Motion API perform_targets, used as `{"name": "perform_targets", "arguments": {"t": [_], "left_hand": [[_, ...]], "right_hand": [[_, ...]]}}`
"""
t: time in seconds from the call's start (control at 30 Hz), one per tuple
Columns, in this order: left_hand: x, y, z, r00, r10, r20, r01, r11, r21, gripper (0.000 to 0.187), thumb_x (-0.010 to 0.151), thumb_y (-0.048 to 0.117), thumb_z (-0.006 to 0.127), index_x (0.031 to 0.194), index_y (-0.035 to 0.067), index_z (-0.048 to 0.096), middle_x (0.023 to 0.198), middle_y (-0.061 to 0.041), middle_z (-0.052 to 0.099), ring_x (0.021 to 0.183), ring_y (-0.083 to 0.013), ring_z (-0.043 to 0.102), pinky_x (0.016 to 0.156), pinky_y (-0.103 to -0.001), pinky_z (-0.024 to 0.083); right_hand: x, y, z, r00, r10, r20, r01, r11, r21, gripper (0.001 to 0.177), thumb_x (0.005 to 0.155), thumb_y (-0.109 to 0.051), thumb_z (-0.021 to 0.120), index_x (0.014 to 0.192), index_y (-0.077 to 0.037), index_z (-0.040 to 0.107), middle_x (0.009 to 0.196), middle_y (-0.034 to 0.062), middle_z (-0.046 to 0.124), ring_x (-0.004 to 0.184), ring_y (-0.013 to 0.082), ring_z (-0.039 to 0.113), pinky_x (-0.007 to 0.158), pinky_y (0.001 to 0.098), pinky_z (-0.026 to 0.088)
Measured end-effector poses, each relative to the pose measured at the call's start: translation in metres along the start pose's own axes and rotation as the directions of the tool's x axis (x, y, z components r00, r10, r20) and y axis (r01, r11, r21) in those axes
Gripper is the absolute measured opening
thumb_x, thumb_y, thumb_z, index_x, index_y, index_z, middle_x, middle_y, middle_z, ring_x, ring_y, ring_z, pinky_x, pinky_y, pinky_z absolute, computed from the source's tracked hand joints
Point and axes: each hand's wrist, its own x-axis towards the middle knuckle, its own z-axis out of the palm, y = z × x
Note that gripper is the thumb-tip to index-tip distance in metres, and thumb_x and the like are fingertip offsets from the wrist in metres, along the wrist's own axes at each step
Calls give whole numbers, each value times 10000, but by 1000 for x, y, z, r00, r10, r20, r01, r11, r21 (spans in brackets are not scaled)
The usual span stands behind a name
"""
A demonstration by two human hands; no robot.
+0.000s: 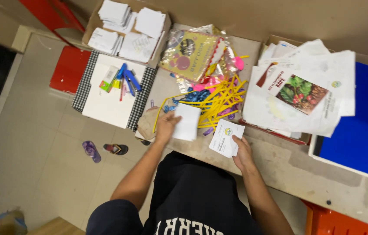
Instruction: Sorting cards and attaching balloons to plastic sticks at a workspace.
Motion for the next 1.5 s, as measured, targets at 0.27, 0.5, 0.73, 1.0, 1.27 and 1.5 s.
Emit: {"name": "perform_targets", "arguments": {"t": [0.27,0.5,0.73,1.0,1.27,1.5], "left_hand": [[-59,9,77,999,6,47,0,993,-121,333,862,27,766,1187,-1,701,1004,-49,734,863,-99,656,753,-258,537],[-36,-5,23,928,75,366,-139,979,151,310,824,-24,681,1128,35,663,961,-102,714,877,-184,677,780,-306,558],[-10,-43,2,746,389,541,-575,785,229,392,738,-36,670,1118,57,659,1053,-192,691,1024,-403,652,906,-461,517],[36,33,-20,848,289,445,-365,926,93,455,917,104,616,1360,8,575,1239,-235,669,1170,-420,636,1004,-473,510],[109,88,-101,779,365,509,-542,800,256,471,931,102,645,1393,23,594,1243,-224,689,1153,-422,654,985,-475,510],[160,122,-122,872,349,344,-394,917,69,536,954,137,723,1444,14,543,1216,-192,685,1073,-287,689,877,-385,563]], "right_hand": [[11,27,88,995,-50,90,70,970,-231,413,968,-112,614,1360,1,555,1232,94,676,1077,183,664,919,338,542],[27,63,74,869,-375,324,484,503,-716,216,892,-10,707,1105,11,680,995,47,668,913,124,599,829,279,511],[42,121,52,924,-346,165,330,500,-800,333,816,26,642,1145,-4,681,1000,50,701,938,129,641,840,275,518],[84,107,130,961,-210,-179,212,977,-12,258,947,13,596,1193,83,625,1134,111,686,1039,205,654,925,344,503],[112,86,245,996,18,-88,-46,943,-331,332,908,-18,574,1233,27,628,1126,93,710,991,216,685,858,381,562],[157,56,291,996,-74,-41,65,979,-195,242,1014,-54,594,1202,89,647,1133,185,722,976,260,703,877,410,578]]}}
